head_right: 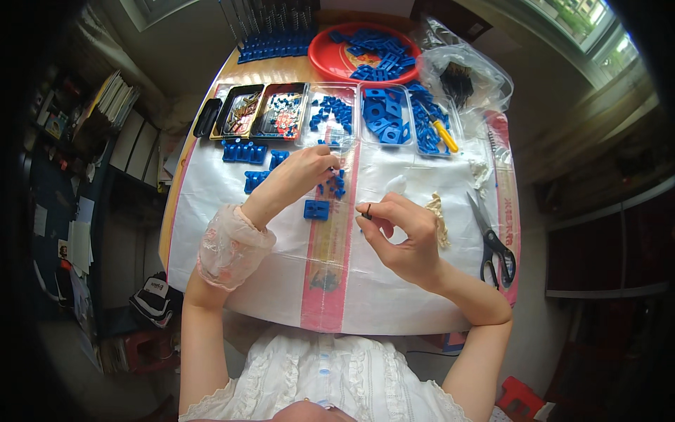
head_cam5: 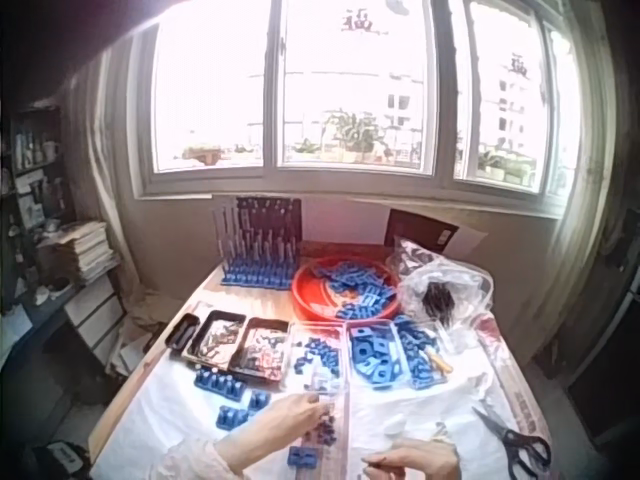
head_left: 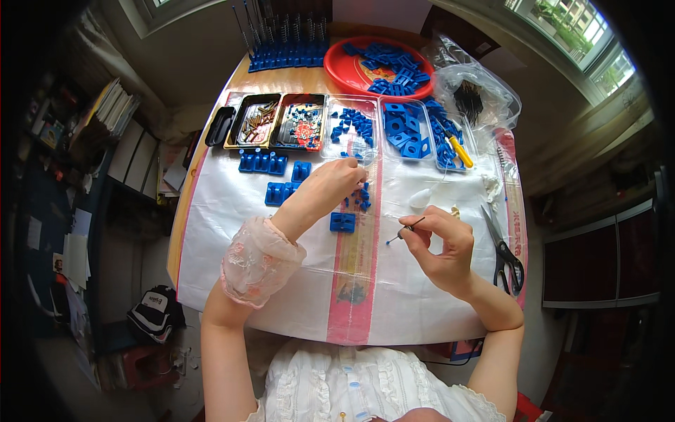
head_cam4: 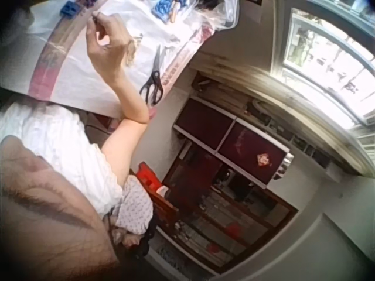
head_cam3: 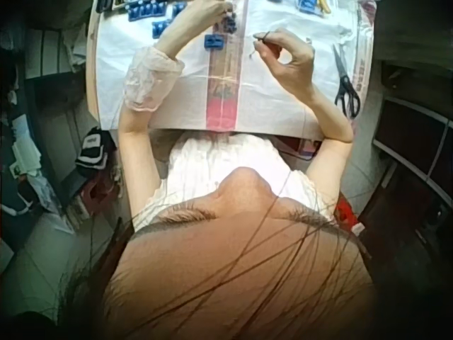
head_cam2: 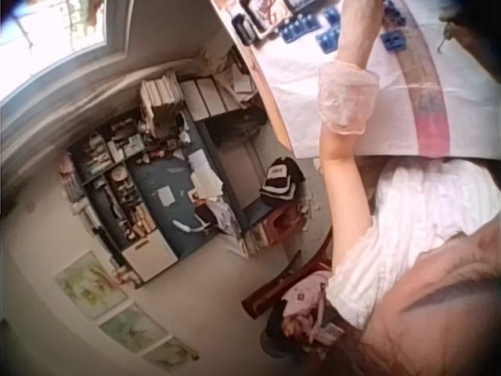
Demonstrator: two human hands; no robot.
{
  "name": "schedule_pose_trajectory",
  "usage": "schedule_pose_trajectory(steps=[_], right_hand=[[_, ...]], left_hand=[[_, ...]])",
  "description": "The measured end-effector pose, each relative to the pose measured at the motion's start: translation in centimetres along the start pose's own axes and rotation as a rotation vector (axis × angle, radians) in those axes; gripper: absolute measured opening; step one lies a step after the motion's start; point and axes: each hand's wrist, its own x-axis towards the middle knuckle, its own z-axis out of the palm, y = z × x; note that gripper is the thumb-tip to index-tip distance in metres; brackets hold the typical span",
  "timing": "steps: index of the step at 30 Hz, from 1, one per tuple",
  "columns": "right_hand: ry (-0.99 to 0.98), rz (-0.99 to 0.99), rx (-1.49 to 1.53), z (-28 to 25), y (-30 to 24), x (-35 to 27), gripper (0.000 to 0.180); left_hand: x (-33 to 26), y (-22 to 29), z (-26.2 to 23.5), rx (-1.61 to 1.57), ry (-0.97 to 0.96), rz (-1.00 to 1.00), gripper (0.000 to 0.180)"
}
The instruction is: Assembling small blue plastic components onto a rod using a manual tool and adhesive syringe.
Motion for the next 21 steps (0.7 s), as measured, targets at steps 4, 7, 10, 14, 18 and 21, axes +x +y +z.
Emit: schedule_pose_trajectory(steps=[4,7,10,14,18,21], right_hand=[[0.004,-0.005,-0.009,0.0,0.1,-0.1,0.02],[0.004,-0.01,-0.001,0.1,0.1,-0.2,0.02],[0.012,-0.017,-0.006,0.1,0.3,-0.2,0.02],[0.017,-0.028,-0.019,0.0,0.7,0.0,0.021],[0.022,-0.038,-0.031,0.1,0.7,0.0,0.022],[0.026,-0.04,-0.036,0.2,0.8,0.0,0.022]], left_hand=[[-1.2,2.4,-2.2,-0.133,0.088,-0.07,0.017],[-3.4,4.1,-3.5,-0.422,0.217,-0.139,0.016],[-5.6,6.1,-4.1,-0.565,0.294,-0.217,0.018],[-6.5,7.8,-3.6,-0.891,0.224,-0.232,0.02],[-7.0,9.6,-2.6,-1.233,0.038,-0.353,0.019],[-7.4,10.4,-0.9,-1.39,-0.053,-0.397,0.018]])
